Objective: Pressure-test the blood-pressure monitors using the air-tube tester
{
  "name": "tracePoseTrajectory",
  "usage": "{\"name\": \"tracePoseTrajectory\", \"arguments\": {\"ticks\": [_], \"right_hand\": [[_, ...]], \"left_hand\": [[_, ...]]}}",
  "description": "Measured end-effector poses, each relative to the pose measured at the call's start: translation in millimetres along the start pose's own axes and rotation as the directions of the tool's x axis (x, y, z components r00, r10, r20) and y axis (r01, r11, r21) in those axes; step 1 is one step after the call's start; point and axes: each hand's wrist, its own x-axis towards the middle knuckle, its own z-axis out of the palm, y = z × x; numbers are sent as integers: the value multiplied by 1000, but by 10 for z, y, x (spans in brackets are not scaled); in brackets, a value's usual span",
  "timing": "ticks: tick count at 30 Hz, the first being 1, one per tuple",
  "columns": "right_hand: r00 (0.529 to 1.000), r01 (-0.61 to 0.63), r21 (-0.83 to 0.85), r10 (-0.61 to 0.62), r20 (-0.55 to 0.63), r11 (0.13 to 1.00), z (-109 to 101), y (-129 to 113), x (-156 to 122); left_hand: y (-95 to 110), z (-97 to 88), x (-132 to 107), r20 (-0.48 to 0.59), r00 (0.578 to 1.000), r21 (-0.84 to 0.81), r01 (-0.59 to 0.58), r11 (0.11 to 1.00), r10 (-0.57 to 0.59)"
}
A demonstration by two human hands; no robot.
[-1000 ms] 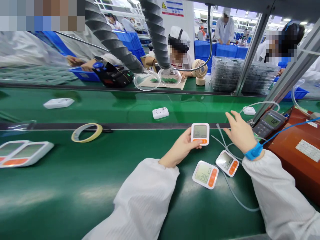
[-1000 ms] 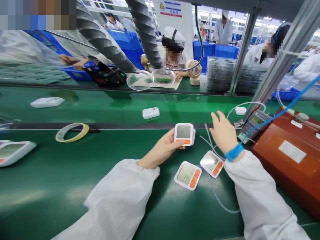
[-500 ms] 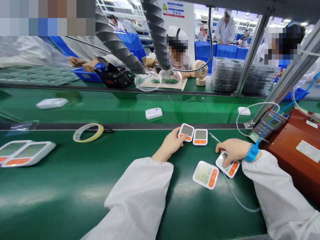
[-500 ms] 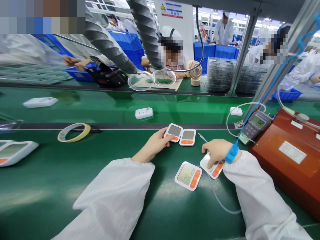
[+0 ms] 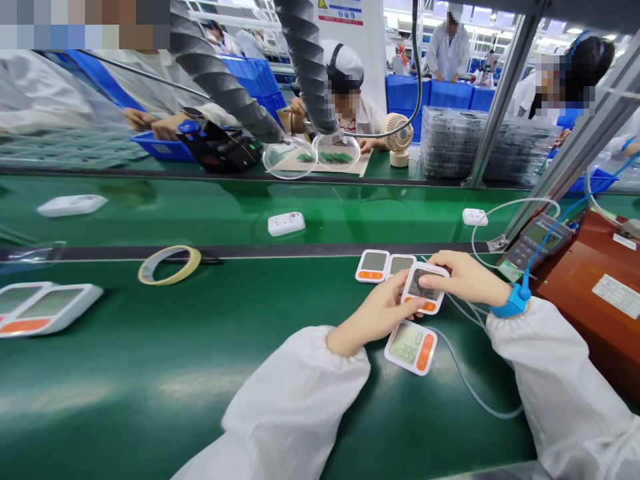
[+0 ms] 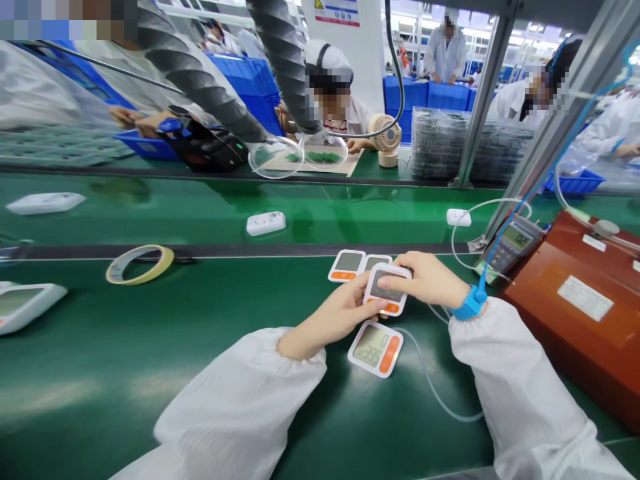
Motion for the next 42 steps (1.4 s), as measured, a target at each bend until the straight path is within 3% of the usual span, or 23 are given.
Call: {"name": "tracePoseTrajectory", "arguments": {"ticks": [3,5,7,10,13,15,17,19,21,23,26,28,31,34,37,40,41,42], "right_hand": [[992,-101,311,72,103,945,10,9,-2],[978,-148,418,70,198,896,-21,3,-9],[968,-129,382,33,249,915,-51,-18,-12],[980,-89,181,53,192,979,-50,-53,-3],[982,-140,-123,154,113,983,-1,-50,10],[973,-218,-375,232,-7,901,35,-17,12],[952,-305,-532,263,-156,790,62,23,5],[947,-320,-559,234,-221,765,86,33,-11],[974,-224,-502,181,-133,835,125,-14,-36],[987,-87,-368,129,91,926,202,-107,-64],[910,58,-247,51,412,967,387,-232,-87],[867,116,-294,47,496,949,518,-253,-78],[843,120,-360,96,529,925,635,-202,-43],[831,108,-377,125,542,920,621,-147,-22],[850,67,-361,136,508,930,521,-148,-28],[899,-1,-322,142,414,947,404,-167,-35],[919,-26,-302,141,367,953,372,-165,-33],[941,-52,-270,137,309,961,345,-156,-29]], "left_hand": [[-8,-5,-5,-61,998,-152,10,988,-20],[-18,-73,6,-56,998,-272,-8,962,-8],[-32,-132,19,-41,999,-351,-7,936,-8],[-52,-161,35,-6,1000,-372,22,928,-26],[-54,-153,39,25,999,-299,47,953,-42],[-42,-173,40,13,999,-226,52,973,-50],[-26,-240,42,-64,997,-154,40,987,-50],[-9,-358,48,-207,978,-73,15,997,-29],[7,-512,51,-376,927,12,-12,1000,16],[18,-677,41,-513,856,86,-19,996,60],[9,-894,3,-647,759,177,53,983,76],[-29,-1005,-21,-698,713,241,151,959,63],[-132,-1125,-31,-730,682,390,352,851,52],[-242,-1205,-17,-723,690,506,482,715,47],[-280,-1230,-5,-710,700,569,504,650,78],[-219,-1125,3,-704,676,652,490,579,221],[-185,-1049,6,-678,685,680,446,582,267],[-148,-952,10,-635,721,693,374,616,276]]}}
